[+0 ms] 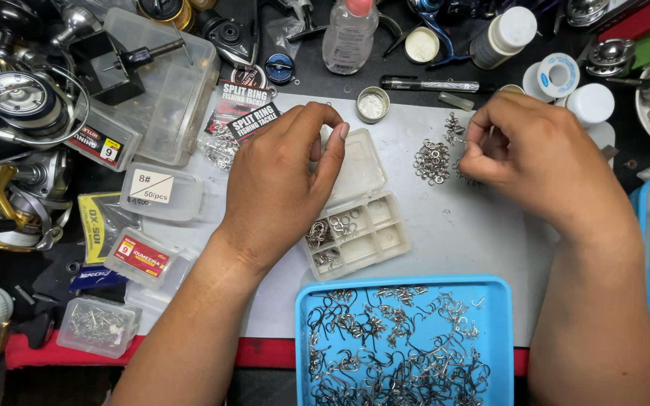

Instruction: The person sorts small metal split rings from a blue tray into compartments of a clear plastic tackle box. They repeatedly pick up rings, place them into the box, and occasionally adjust the pile on the table. Fishing reels and other tackle are visible in the background.

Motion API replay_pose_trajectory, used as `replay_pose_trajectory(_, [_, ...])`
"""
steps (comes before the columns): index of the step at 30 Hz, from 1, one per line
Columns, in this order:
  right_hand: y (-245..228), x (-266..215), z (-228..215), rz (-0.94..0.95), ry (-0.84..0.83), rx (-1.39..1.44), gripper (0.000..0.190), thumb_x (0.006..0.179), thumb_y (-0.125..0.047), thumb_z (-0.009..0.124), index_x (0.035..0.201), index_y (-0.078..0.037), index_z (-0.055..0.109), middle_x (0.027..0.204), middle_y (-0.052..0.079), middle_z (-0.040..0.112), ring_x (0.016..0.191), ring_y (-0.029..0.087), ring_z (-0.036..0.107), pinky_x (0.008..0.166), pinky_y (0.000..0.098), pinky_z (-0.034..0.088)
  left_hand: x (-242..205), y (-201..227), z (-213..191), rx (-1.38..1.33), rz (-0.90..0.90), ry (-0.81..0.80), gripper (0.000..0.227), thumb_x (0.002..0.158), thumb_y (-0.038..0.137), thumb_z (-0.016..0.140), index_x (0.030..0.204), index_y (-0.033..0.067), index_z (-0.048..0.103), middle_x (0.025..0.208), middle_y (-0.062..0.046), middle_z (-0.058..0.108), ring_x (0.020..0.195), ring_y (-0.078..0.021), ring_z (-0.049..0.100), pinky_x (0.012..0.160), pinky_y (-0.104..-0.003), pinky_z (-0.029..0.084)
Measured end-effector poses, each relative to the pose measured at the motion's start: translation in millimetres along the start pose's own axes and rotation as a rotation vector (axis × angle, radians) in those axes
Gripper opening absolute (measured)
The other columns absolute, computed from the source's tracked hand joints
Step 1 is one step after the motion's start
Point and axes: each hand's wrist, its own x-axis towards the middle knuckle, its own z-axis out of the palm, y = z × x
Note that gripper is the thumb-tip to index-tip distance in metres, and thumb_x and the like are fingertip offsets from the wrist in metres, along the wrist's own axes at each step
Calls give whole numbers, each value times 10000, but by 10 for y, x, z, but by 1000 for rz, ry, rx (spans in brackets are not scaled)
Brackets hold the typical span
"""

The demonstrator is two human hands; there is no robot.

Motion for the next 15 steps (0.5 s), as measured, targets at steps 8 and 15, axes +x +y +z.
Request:
replay_pose_trajectory(8, [-581, -113, -85, -267, -133, 226, 147, 867, -77, 727, 858, -76, 580, 858, 33, 601, 662, 160, 543, 662, 288, 437, -10, -10, 6, -3, 5, 33, 107, 1046, 199, 561, 1013, 97, 569, 841, -41, 635, 648, -275, 601, 555, -452, 438])
replay_pose_trajectory(15, [-938, -272, 143, -486, -334, 44, 189, 935, -268, 687, 906, -139, 552, 822, 10, 561, 633, 249, 597, 555, 421, 483, -3, -38, 30, -33, -10, 46, 144, 1041, 229, 512, 975, 102, 531, 859, -69, 642, 685, -361, 627, 572, -497, 455])
